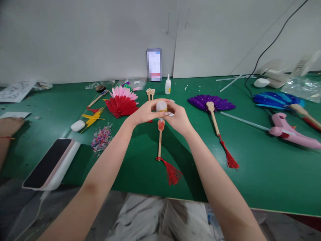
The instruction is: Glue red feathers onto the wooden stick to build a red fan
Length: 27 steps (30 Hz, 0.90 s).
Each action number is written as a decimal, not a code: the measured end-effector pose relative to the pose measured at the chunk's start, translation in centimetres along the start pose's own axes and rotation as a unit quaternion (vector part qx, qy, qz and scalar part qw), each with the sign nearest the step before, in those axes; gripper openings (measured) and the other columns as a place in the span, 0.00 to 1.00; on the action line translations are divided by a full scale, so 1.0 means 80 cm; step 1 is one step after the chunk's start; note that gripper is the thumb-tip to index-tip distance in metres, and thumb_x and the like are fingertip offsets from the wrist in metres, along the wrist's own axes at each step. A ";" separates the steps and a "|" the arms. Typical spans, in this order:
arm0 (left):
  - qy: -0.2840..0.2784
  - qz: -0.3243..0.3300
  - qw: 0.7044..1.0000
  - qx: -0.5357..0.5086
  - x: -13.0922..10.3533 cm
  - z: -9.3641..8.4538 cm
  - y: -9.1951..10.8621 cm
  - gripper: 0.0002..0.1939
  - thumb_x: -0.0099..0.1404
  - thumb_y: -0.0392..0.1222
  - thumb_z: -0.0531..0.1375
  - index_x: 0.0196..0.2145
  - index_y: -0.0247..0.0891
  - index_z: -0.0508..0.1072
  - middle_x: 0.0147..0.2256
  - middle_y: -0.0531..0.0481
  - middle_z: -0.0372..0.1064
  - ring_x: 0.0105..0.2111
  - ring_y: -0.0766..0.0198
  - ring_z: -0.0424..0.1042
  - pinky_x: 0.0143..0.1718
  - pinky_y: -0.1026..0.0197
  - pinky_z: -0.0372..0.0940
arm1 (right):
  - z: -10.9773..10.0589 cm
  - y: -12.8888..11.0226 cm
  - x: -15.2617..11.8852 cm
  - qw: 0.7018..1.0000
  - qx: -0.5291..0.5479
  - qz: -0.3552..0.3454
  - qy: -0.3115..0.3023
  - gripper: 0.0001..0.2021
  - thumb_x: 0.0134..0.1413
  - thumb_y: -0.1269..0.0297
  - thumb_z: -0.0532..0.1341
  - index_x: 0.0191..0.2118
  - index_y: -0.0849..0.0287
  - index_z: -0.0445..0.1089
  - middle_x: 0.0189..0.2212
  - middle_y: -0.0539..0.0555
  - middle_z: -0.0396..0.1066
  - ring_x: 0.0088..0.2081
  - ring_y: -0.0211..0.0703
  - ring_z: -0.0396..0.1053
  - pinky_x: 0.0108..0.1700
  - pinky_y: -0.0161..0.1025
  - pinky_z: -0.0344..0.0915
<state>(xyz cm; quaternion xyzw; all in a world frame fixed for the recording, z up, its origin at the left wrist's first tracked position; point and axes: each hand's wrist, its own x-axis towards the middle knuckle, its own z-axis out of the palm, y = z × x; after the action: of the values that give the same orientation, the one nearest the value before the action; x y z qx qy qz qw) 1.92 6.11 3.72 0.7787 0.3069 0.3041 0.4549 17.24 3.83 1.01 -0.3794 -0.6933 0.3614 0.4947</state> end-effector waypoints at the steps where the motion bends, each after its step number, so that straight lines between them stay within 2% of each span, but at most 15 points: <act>1: -0.001 -0.002 1.000 0.005 0.000 0.000 0.001 0.25 0.55 0.45 0.61 0.50 0.38 0.65 0.48 0.44 0.66 0.46 0.58 0.66 0.48 0.54 0.62 | -0.001 0.000 0.000 1.000 0.004 0.002 -0.007 0.14 0.44 0.64 0.62 0.41 0.61 0.69 0.36 0.55 0.72 0.37 0.47 0.70 0.38 0.44 0.67; 6: -0.015 -0.010 1.000 -0.006 0.000 -0.001 -0.002 0.24 0.56 0.44 0.60 0.50 0.37 0.65 0.46 0.44 0.68 0.44 0.59 0.68 0.46 0.54 0.63 | -0.003 -0.001 -0.001 0.999 0.008 0.008 -0.030 0.16 0.45 0.62 0.62 0.43 0.60 0.69 0.38 0.56 0.72 0.38 0.48 0.70 0.39 0.45 0.67; 13: 0.009 0.018 1.000 -0.012 -0.001 -0.001 -0.007 0.23 0.54 0.46 0.62 0.48 0.38 0.68 0.44 0.46 0.69 0.44 0.58 0.68 0.45 0.55 0.63 | 0.003 -0.004 -0.002 0.996 -0.085 -0.008 0.015 0.11 0.44 0.66 0.60 0.37 0.63 0.71 0.31 0.54 0.71 0.30 0.42 0.68 0.31 0.39 0.64; 21: -0.001 0.019 0.999 -0.048 -0.002 0.001 -0.014 0.22 0.53 0.47 0.62 0.46 0.36 0.70 0.41 0.46 0.72 0.42 0.58 0.70 0.44 0.56 0.64 | 0.003 0.000 -0.003 0.992 -0.121 0.011 0.031 0.10 0.42 0.69 0.60 0.35 0.62 0.73 0.28 0.53 0.72 0.29 0.43 0.68 0.29 0.38 0.63; 24: -0.008 0.009 0.999 -0.051 -0.001 0.001 -0.013 0.21 0.55 0.47 0.61 0.46 0.37 0.70 0.41 0.46 0.72 0.42 0.59 0.70 0.44 0.56 0.64 | 0.002 0.000 -0.002 0.993 -0.110 0.014 0.025 0.11 0.43 0.70 0.59 0.36 0.62 0.73 0.29 0.53 0.72 0.30 0.44 0.69 0.30 0.39 0.64; 27: 0.001 -0.001 0.999 -0.041 0.000 0.002 -0.008 0.23 0.55 0.46 0.61 0.47 0.37 0.69 0.43 0.45 0.70 0.43 0.58 0.69 0.45 0.54 0.63 | 0.000 -0.002 0.000 0.998 -0.056 0.013 0.008 0.13 0.43 0.69 0.60 0.39 0.61 0.72 0.33 0.54 0.72 0.34 0.46 0.70 0.34 0.41 0.66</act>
<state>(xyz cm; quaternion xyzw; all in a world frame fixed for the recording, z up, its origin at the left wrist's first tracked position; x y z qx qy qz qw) 1.88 6.26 3.12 0.7585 0.2959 0.3168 0.4866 17.23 3.74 1.14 -0.4182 -0.7035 0.3251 0.4739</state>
